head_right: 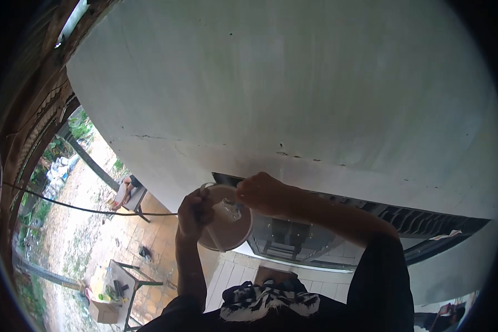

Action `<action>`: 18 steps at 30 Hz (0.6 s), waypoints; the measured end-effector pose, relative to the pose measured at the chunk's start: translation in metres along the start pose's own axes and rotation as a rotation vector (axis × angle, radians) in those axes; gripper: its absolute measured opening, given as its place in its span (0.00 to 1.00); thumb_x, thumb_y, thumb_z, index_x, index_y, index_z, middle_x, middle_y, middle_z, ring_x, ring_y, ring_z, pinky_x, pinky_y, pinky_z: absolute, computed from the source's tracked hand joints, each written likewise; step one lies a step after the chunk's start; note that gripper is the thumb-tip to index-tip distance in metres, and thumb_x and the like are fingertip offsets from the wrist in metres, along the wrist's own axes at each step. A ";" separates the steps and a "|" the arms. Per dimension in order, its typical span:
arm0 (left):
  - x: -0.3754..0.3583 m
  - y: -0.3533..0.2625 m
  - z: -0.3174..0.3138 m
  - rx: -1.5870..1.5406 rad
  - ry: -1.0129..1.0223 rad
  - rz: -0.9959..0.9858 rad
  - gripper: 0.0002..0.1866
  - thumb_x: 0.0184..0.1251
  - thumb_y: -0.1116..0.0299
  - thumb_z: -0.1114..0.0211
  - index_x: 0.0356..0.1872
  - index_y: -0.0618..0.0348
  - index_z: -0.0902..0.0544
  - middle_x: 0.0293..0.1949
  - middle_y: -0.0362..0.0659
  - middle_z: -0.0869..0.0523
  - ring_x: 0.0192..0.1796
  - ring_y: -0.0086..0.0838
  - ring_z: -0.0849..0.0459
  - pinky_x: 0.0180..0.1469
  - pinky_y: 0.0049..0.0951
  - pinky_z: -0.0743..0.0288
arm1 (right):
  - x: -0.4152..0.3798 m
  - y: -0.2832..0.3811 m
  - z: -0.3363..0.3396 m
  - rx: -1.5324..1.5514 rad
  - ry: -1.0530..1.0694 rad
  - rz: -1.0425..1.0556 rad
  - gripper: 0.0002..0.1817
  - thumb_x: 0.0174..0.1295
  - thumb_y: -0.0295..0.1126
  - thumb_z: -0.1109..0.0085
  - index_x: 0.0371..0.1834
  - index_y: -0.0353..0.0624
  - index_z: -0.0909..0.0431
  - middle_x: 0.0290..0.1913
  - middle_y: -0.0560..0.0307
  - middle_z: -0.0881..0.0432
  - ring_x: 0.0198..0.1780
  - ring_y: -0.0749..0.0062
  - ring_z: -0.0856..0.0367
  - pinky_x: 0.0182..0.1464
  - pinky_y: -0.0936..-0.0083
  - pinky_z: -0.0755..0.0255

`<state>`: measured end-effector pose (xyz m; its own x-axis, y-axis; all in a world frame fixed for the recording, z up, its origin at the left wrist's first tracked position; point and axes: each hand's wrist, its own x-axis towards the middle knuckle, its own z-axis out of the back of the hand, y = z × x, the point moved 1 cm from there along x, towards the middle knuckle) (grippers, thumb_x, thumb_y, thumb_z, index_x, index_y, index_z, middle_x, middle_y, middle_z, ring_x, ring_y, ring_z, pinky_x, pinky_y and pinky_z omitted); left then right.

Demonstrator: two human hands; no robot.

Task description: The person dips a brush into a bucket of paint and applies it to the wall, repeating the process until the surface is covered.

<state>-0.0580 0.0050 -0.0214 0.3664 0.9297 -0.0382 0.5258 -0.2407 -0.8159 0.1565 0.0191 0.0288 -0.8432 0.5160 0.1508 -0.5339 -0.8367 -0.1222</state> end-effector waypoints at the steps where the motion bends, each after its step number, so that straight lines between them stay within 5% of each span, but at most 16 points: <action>1: 0.001 -0.002 -0.004 -0.005 -0.010 -0.002 0.07 0.63 0.61 0.50 0.37 0.52 0.31 0.18 0.28 0.44 0.17 0.14 0.47 0.20 0.20 0.52 | 0.008 0.001 -0.002 -0.051 0.002 0.038 0.10 0.53 0.30 0.36 0.40 0.45 0.17 0.34 0.55 0.19 0.38 0.65 0.15 0.31 0.70 0.19; 5: 0.009 -0.004 -0.015 0.067 -0.041 -0.016 0.10 0.62 0.58 0.49 0.39 0.50 0.28 0.18 0.27 0.43 0.16 0.14 0.47 0.18 0.19 0.52 | 0.040 0.015 -0.014 -0.084 0.192 -0.049 0.07 0.53 0.30 0.38 0.35 0.45 0.16 0.37 0.54 0.18 0.41 0.65 0.14 0.37 0.69 0.19; 8: 0.010 -0.003 -0.022 0.078 -0.014 -0.058 0.10 0.63 0.58 0.49 0.38 0.51 0.29 0.18 0.27 0.43 0.17 0.14 0.47 0.18 0.19 0.52 | 0.051 0.015 -0.055 -0.076 0.231 -0.043 0.05 0.53 0.30 0.39 0.31 0.47 0.15 0.35 0.58 0.15 0.34 0.64 0.13 0.36 0.68 0.19; 12: 0.009 -0.001 -0.024 0.049 -0.106 -0.004 0.08 0.64 0.61 0.49 0.37 0.52 0.28 0.18 0.28 0.43 0.17 0.14 0.46 0.20 0.19 0.51 | 0.060 0.013 -0.136 0.024 -0.112 -0.016 0.06 0.55 0.31 0.42 0.32 0.46 0.15 0.40 0.57 0.16 0.40 0.64 0.14 0.45 0.66 0.20; 16: 0.013 0.008 -0.007 0.040 0.000 0.000 0.08 0.64 0.61 0.49 0.37 0.52 0.27 0.19 0.29 0.40 0.17 0.16 0.45 0.22 0.20 0.48 | 0.062 0.029 -0.127 0.339 -0.597 0.006 0.06 0.56 0.31 0.44 0.30 0.43 0.18 0.39 0.55 0.17 0.42 0.59 0.15 0.52 0.65 0.22; 17: 0.011 0.009 -0.005 0.044 0.008 0.009 0.08 0.64 0.61 0.49 0.37 0.51 0.27 0.19 0.29 0.39 0.18 0.16 0.44 0.22 0.20 0.48 | 0.056 0.029 -0.117 0.336 -0.596 0.015 0.06 0.56 0.31 0.44 0.30 0.43 0.18 0.39 0.55 0.17 0.42 0.59 0.15 0.52 0.65 0.22; 18: 0.009 0.010 -0.006 0.042 0.006 0.001 0.08 0.64 0.61 0.49 0.37 0.51 0.27 0.19 0.29 0.39 0.18 0.16 0.44 0.22 0.20 0.48 | 0.046 0.027 -0.109 0.138 -0.242 0.062 0.06 0.56 0.30 0.44 0.29 0.42 0.18 0.36 0.54 0.17 0.42 0.58 0.15 0.52 0.65 0.22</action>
<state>-0.0450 0.0093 -0.0268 0.3720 0.9276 -0.0357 0.4924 -0.2297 -0.8395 0.0965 0.0402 -0.0740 -0.8254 0.4186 0.3788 -0.4547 -0.8906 -0.0065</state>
